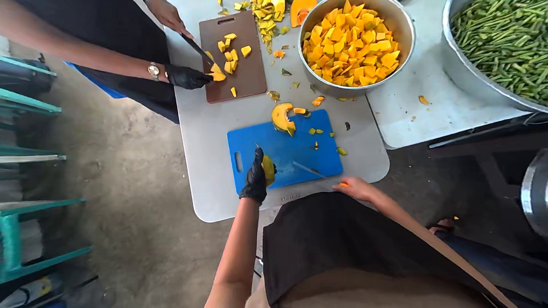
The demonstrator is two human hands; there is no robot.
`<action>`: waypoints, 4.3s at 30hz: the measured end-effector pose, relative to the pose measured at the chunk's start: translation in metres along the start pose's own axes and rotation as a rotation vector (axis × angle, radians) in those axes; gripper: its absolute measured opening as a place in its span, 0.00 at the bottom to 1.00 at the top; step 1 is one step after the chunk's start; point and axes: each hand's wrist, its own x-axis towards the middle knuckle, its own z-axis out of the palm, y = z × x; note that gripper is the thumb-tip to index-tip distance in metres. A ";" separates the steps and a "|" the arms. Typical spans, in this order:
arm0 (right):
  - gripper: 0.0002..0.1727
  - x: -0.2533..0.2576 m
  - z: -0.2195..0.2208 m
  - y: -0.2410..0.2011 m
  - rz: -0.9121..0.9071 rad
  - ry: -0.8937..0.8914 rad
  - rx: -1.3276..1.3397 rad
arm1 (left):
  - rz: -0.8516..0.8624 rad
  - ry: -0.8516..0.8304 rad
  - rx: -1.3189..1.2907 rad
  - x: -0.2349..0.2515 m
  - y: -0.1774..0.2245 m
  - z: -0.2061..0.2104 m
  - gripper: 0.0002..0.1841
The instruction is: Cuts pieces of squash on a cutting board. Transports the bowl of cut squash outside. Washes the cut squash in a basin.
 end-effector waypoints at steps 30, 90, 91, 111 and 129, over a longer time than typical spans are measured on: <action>0.22 0.022 -0.104 0.012 0.071 0.189 0.151 | 0.185 0.495 0.467 -0.009 -0.061 0.070 0.32; 0.26 0.048 0.004 -0.078 -0.095 0.168 -0.465 | 0.075 0.086 0.479 0.040 -0.047 0.033 0.49; 0.26 0.044 0.006 -0.079 -0.108 0.170 -0.462 | 0.071 0.084 0.478 0.040 -0.046 0.033 0.50; 0.26 0.038 0.009 -0.088 -0.030 0.104 -0.411 | 0.027 0.047 0.593 0.036 -0.038 0.036 0.48; 0.25 0.063 0.001 -0.089 -0.035 0.079 -0.262 | -0.092 -0.038 0.837 0.027 -0.012 0.041 0.45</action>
